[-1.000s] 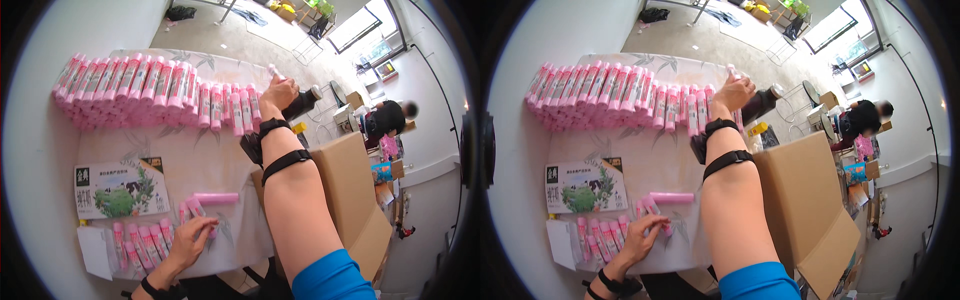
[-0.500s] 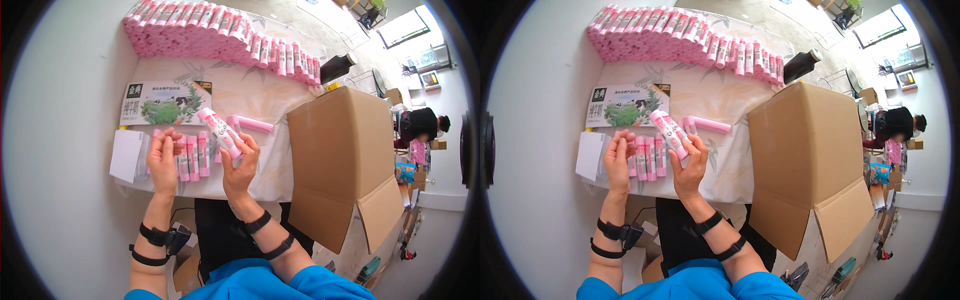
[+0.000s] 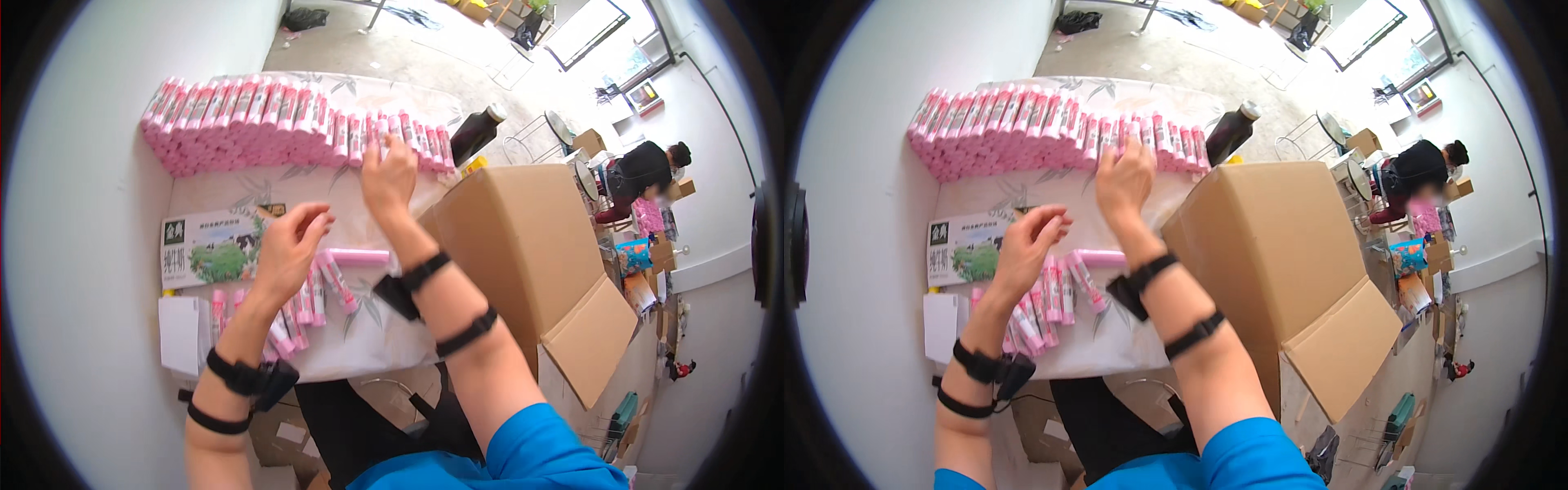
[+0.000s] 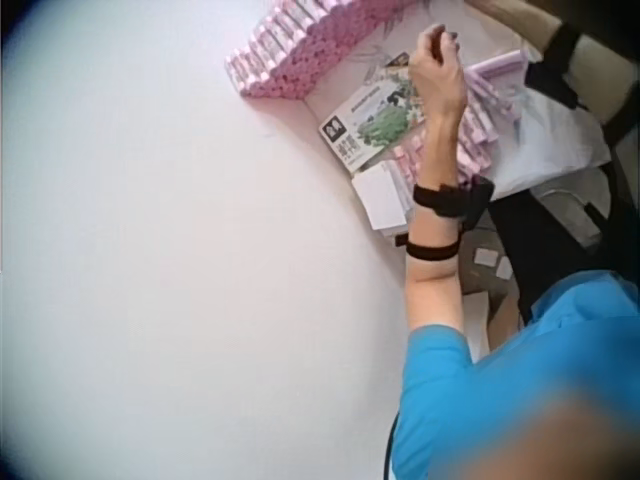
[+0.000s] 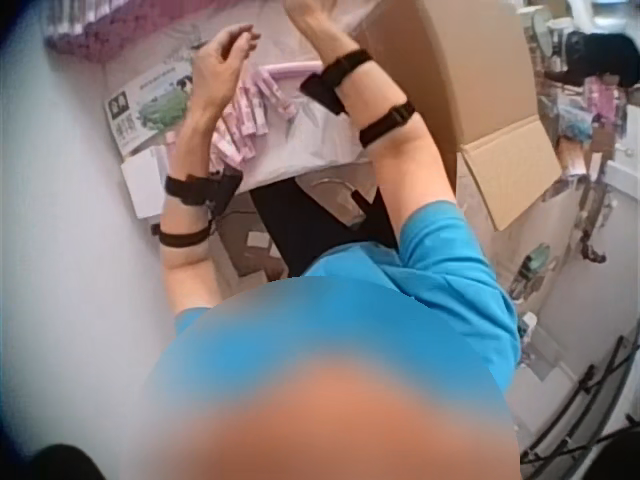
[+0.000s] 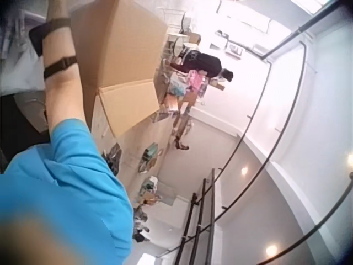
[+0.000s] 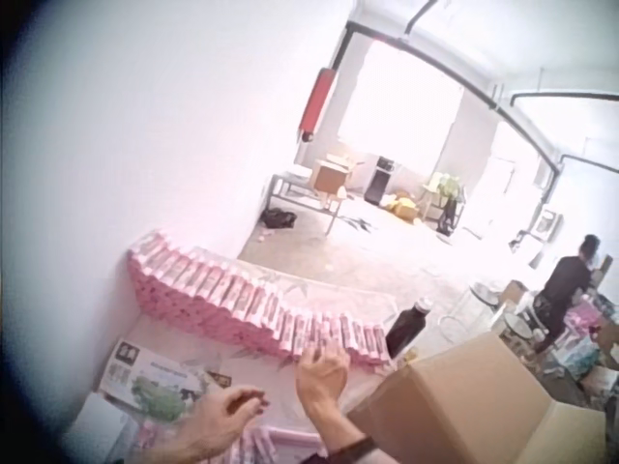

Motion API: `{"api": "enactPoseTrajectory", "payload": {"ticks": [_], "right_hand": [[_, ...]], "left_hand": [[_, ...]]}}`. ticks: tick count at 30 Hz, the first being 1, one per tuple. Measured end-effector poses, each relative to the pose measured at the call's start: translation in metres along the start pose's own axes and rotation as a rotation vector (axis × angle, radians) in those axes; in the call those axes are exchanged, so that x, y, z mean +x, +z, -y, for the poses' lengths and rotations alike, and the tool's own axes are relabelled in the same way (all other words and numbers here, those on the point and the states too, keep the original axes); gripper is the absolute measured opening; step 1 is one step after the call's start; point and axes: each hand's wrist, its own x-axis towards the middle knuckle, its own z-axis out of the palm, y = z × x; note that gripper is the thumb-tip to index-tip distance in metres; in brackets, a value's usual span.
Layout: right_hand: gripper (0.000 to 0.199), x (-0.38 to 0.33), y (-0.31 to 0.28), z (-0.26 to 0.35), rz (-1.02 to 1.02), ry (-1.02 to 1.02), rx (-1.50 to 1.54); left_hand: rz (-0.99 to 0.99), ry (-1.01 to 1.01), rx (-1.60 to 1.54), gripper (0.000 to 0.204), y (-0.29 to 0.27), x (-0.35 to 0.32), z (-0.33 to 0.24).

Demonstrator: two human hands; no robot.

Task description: Packing pink cylindrical products into a cardboard box.

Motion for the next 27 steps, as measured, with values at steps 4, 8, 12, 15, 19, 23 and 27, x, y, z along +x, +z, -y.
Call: {"api": "enactPoseTrajectory", "payload": {"ticks": [4, 8, 12, 15, 19, 23, 27], "right_hand": [[0.026, 0.072, 0.053, -0.068, -0.004, 0.423, -0.379], [0.031, 0.099, 0.067, -0.099, -0.052, 0.901, -0.564], [0.054, 0.115, 0.077, -0.127, -0.046, 1.120, -0.728], [0.062, 0.117, 0.080, -0.135, -0.040, 1.169, -0.749], [0.064, 0.110, 0.075, -0.136, 0.139, 1.128, -0.679], [0.071, 0.116, 0.064, -0.157, 0.178, 1.032, -0.527], [0.075, 0.116, 0.055, -0.130, 0.283, 0.946, -0.411]], "left_hand": [[-0.019, 0.010, 0.106, 0.034, 0.042, 0.099, 0.021], [-0.095, 0.034, 0.311, 0.037, 0.077, 0.149, 0.038], [-0.024, -0.018, 0.623, 0.041, 0.100, 0.180, 0.034], [0.061, -0.124, 0.750, 0.049, 0.113, 0.190, 0.033], [-0.041, -0.104, 0.818, 0.054, 0.127, 0.195, 0.055], [-0.114, 0.008, 0.669, 0.055, 0.134, 0.201, 0.066], [0.007, -0.204, 0.478, 0.055, 0.129, 0.223, 0.062]]}}
